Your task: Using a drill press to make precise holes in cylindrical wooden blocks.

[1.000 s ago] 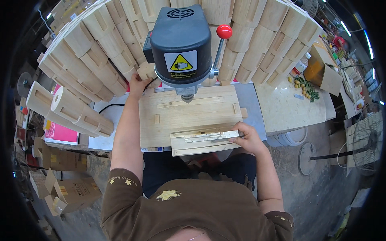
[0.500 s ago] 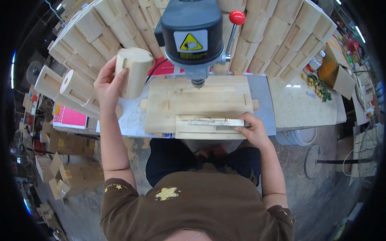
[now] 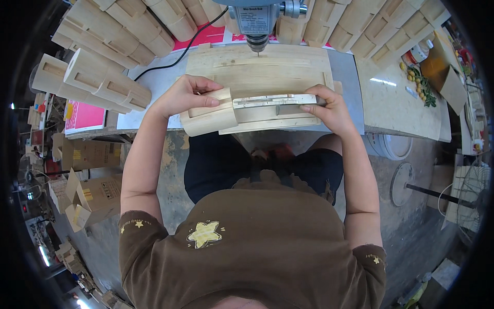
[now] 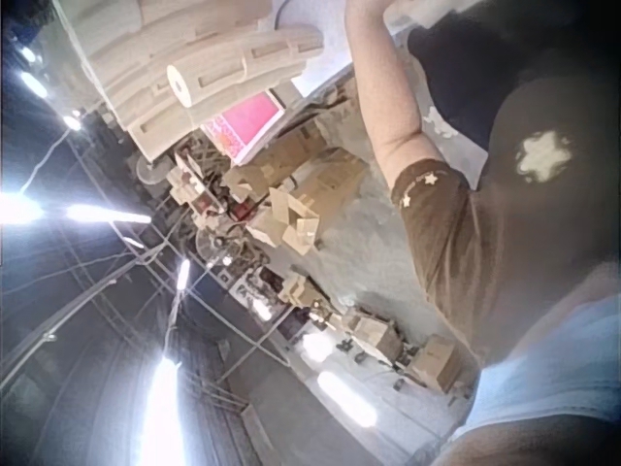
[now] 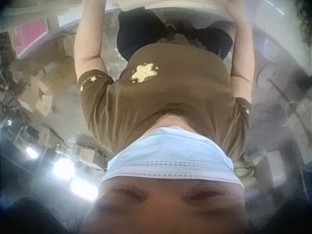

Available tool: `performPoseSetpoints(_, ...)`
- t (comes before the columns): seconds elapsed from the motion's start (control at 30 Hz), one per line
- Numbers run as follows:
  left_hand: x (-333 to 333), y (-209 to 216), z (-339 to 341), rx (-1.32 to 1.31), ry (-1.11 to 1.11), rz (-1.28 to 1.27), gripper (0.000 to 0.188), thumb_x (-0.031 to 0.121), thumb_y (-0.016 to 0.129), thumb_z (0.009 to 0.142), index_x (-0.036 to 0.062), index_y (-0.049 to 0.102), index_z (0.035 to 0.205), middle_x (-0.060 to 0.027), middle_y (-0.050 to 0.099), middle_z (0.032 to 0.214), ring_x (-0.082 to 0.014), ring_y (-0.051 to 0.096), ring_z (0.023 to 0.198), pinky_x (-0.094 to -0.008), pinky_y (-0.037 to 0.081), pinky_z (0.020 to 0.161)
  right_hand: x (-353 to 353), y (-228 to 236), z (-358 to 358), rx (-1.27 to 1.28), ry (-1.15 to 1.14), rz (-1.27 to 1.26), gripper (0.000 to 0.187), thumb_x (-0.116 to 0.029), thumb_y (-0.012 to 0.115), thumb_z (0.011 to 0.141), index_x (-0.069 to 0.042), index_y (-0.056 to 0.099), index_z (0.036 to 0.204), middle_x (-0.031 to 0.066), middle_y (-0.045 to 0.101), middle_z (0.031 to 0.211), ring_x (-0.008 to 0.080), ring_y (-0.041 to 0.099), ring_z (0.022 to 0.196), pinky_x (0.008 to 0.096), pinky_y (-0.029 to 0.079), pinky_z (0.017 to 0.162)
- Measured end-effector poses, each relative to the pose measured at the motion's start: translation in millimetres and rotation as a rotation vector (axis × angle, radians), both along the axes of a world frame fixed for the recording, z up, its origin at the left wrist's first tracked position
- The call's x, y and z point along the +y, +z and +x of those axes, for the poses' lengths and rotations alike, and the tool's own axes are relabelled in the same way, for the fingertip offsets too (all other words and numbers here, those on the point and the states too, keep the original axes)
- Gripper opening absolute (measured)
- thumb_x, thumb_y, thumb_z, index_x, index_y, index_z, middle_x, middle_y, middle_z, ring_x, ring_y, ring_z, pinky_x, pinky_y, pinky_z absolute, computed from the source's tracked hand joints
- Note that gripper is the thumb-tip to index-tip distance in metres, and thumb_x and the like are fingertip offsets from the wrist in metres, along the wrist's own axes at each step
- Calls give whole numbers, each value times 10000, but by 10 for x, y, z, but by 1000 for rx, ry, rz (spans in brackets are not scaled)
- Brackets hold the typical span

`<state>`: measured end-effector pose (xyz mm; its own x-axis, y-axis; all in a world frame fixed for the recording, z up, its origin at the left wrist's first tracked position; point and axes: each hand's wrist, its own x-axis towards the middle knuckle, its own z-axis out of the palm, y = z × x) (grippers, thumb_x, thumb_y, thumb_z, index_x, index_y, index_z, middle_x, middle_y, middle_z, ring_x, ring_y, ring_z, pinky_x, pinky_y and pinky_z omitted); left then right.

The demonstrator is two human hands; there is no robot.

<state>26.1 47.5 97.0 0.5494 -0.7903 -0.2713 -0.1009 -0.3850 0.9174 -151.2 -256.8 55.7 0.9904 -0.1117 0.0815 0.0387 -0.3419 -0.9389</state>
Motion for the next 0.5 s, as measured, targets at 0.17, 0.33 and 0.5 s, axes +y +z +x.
performPoseSetpoints(0.17, -30, 11, -22, -6, -35, 29, 391, 132, 761, 721, -33, 631, 1050, -84, 668, 935, -108, 609, 815, -247, 486, 759, -55, -10, 6, 7, 32, 33, 214, -27, 714, 726, -10, 617, 916, 20, 595, 893, 121, 540, 867, 245, 419, 793)
performPoseSetpoints(0.33, -38, -47, -18, 7, -55, 29, 388, 130, 765, 715, -31, 634, 1043, -79, 668, 928, -104, 609, 814, -244, 486, 761, -83, -7, 17, -2, 52, 38, 215, -24, 712, 727, -13, 621, 921, 18, 593, 895, 123, 541, 861, 247, 419, 790)
performPoseSetpoints(0.5, -138, -160, -110, 35, -56, -34, 352, 159, 730, 754, -28, 635, 1037, -74, 666, 929, -105, 608, 804, -246, 486, 758, -119, -12, 46, 24, 94, 52, 219, -21, 710, 728, -17, 617, 925, 13, 591, 893, 116, 541, 856, 243, 419, 786)
